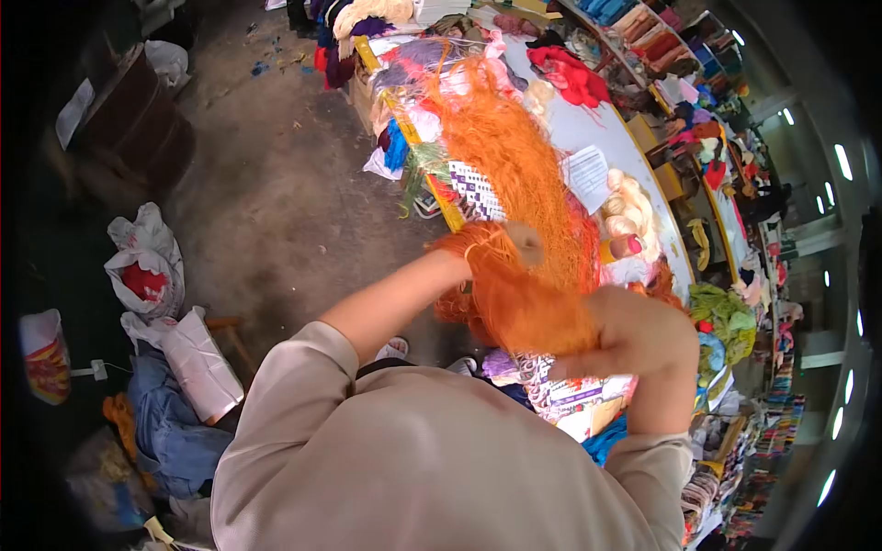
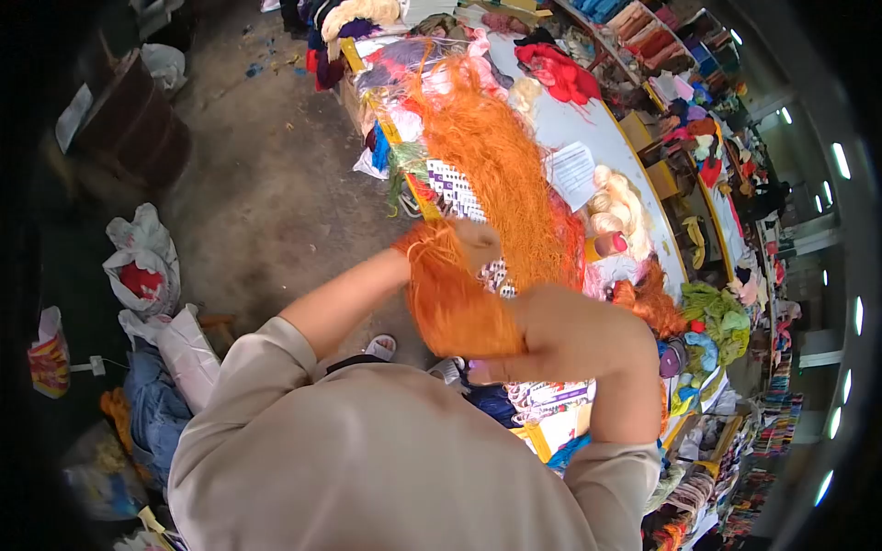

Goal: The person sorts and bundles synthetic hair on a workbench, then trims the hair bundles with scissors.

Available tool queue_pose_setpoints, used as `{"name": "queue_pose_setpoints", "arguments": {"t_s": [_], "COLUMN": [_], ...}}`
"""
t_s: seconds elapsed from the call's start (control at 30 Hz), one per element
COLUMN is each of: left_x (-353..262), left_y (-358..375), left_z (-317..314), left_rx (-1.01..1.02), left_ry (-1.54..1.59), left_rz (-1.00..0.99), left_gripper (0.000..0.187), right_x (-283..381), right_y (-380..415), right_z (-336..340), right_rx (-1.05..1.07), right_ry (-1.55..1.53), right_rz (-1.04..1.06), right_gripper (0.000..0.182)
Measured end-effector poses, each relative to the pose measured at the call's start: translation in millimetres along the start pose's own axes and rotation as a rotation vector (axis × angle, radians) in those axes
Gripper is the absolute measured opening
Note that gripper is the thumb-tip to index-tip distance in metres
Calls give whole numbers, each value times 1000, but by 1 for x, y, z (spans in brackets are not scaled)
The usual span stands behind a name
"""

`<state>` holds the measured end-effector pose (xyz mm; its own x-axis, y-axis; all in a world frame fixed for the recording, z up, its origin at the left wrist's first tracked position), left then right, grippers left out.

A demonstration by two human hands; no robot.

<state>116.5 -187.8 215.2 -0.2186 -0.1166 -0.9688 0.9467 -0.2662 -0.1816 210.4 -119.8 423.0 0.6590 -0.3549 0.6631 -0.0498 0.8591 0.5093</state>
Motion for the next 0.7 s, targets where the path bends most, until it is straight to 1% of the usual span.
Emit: {"name": "queue_pose_setpoints", "arguments": {"t_s": [0.03,0.07,0.1,0.13,0.17,0.2,0.23,0.27,0.3,0.33,0.4,0.43,0.5,0.53,0.57,0.6,0.63,0.67,0.7], "left_x": [-34,-42,-50,-77,-73,-73,-82,-91,-91,-94,-110,-103,-106,-127,-128,-128,-138,-136,-149], "left_y": [5,4,5,10,11,12,15,19,20,23,30,26,29,37,40,38,41,40,27], "left_z": [26,47,66,74,86,87,87,87,86,87,80,80,75,69,69,67,64,59,49], "left_rx": [-87,-257,-427,-579,-665,-650,-698,-744,-653,-638,-683,-580,-462,-295,-235,-152,-46,5,-22], "left_ry": [-161,-272,-374,-919,-918,-927,-1018,-1108,-1101,-1108,-1213,-1251,-1226,-1248,-1103,-952,-779,-407,-284], "left_rz": [160,182,219,43,-4,-4,-60,-118,-108,-112,-303,-225,-188,-165,-160,-163,-149,-133,-283], "left_gripper": [21,22,25,27,35,35,31,30,37,37,39,45,53,64,74,85,104,112,113], "right_x": [-16,-21,-26,-33,-47,-62,-77,-90,-98,-106,-123,-127,-142,-145,-148,-158,-172,-189,-205], "right_y": [8,16,26,38,48,53,59,64,68,74,80,85,95,98,102,100,96,92,83], "right_z": [-12,-20,-14,-10,-11,-11,-10,-12,-15,-17,-27,-30,-40,-42,-44,-46,-55,-68,-83], "right_rx": [67,58,-136,-330,-474,-572,-669,-801,-864,-927,-984,-1048,-1161,-1212,-1272,-1279,-1252,-1235,-1247], "right_ry": [166,163,240,313,268,268,270,290,266,240,196,199,201,178,153,125,78,30,-44], "right_rz": [-153,-150,-172,-193,-174,-232,-291,-223,-278,-335,-338,-321,-332,-320,-323,-255,-235,-227,-79], "right_gripper": [43,43,46,49,50,54,60,63,63,62,63,63,63,62,61,58,58,59,52]}}
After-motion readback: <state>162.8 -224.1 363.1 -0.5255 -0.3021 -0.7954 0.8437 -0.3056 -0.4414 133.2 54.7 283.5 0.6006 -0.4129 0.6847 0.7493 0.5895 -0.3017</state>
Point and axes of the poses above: each hand's wrist, its own y-axis away from the middle knuckle, its own z-axis out of the back of the hand, x = y × z, the point moved 8 cm from there along -y, towards the middle knuckle, and after that the axes turned 1 degree about x, right-handed, at the moved point
